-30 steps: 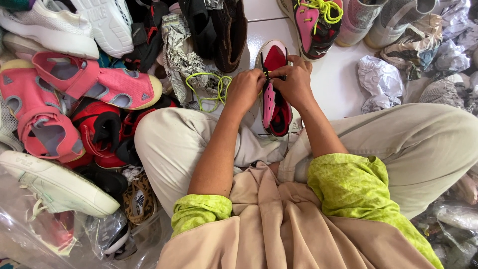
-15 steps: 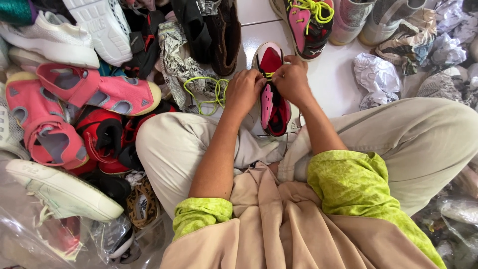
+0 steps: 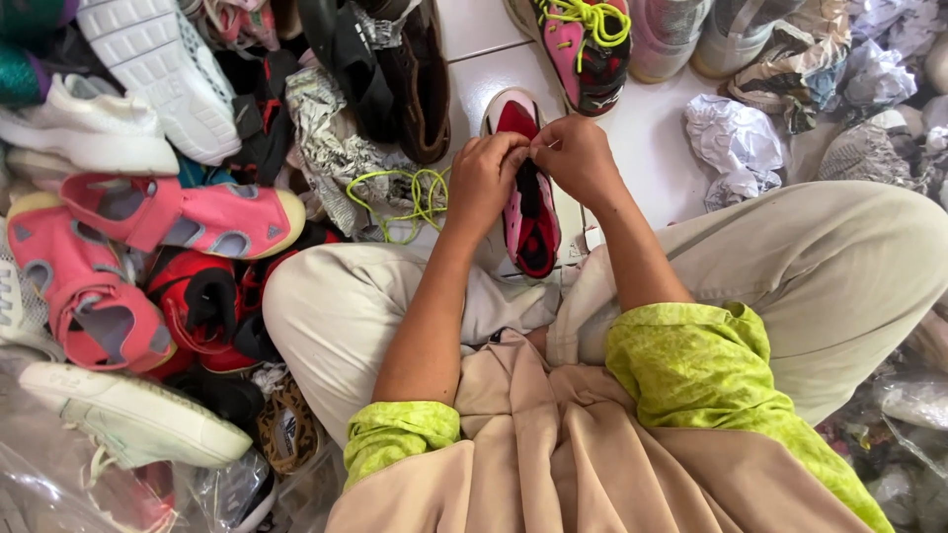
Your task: A person sitting on the floor is threading bright yellow laces into a red and black sneaker.
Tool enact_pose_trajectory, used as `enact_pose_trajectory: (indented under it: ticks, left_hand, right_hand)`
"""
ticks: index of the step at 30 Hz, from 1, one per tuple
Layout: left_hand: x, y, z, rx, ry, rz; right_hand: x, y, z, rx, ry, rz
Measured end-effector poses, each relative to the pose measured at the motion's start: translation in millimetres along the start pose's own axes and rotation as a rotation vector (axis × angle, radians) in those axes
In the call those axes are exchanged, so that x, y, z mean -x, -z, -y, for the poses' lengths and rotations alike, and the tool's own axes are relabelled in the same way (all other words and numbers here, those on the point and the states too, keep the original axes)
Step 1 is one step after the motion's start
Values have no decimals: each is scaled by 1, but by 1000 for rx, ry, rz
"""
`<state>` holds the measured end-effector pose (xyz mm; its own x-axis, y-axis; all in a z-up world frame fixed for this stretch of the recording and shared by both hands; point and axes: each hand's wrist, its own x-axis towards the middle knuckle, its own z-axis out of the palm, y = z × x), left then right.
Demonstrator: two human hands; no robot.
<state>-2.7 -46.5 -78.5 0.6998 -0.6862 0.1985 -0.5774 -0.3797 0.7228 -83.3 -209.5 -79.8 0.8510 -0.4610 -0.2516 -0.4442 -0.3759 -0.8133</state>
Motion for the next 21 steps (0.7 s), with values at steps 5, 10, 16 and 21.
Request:
enact_pose_trajectory:
  ticks: [5,10,16,21]
  left_hand:
    - [0,-7,10,15,-55,18]
    - [0,-9,8,-47,-94,53]
    - [-4,-2,-15,-126,-99,74]
    - [-8,0,-19,-86,-92,80]
  right_hand:
    - [-4,13,-5,-40,-57,-20]
    - [-14,11,-37,18,-157,-58]
    - [-15,8,-38,-35,-286,24]
    - [-25,-8,-54,58,-272,82]
